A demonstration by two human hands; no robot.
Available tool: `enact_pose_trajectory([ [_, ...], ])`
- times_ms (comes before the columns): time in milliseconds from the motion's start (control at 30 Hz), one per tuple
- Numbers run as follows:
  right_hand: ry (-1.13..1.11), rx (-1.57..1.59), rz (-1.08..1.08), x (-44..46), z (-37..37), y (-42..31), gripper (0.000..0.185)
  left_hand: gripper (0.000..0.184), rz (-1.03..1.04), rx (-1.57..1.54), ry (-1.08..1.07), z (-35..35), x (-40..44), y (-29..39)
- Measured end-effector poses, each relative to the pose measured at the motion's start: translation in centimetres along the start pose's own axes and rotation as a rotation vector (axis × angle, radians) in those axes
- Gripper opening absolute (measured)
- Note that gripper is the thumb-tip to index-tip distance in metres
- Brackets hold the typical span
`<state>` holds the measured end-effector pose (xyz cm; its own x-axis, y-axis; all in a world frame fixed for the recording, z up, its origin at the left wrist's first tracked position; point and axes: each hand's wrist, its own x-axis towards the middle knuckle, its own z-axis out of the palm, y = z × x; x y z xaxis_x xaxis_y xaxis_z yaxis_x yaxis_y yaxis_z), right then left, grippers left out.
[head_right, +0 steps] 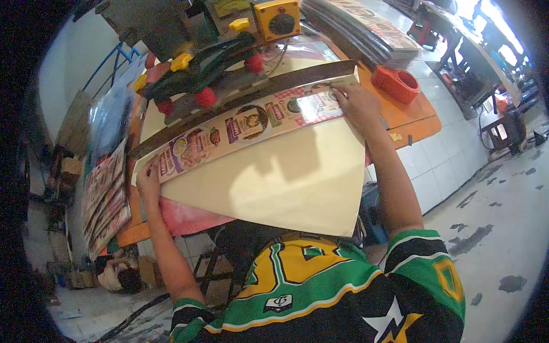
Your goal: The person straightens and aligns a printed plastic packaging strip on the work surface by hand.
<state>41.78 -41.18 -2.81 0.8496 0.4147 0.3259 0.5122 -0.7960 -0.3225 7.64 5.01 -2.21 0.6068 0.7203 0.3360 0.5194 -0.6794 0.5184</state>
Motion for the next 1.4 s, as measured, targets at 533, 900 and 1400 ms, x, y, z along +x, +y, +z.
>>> enact_pose_trajectory([
  [533,-0.019,0.014,0.006,0.1,0.2,0.1,0.033,0.037,0.044,-0.067,-0.020,-0.3,-0.1,0.1],
  [900,-0.012,-0.010,0.002,0.2,0.5,0.4,0.032,0.036,0.040,-0.064,-0.014,0.0,0.1,-0.5],
  [1400,-0.038,0.054,-0.003,0.2,-0.5,-0.3,0.032,0.034,0.022,-0.095,-0.012,-0.1,0.0,0.2],
])
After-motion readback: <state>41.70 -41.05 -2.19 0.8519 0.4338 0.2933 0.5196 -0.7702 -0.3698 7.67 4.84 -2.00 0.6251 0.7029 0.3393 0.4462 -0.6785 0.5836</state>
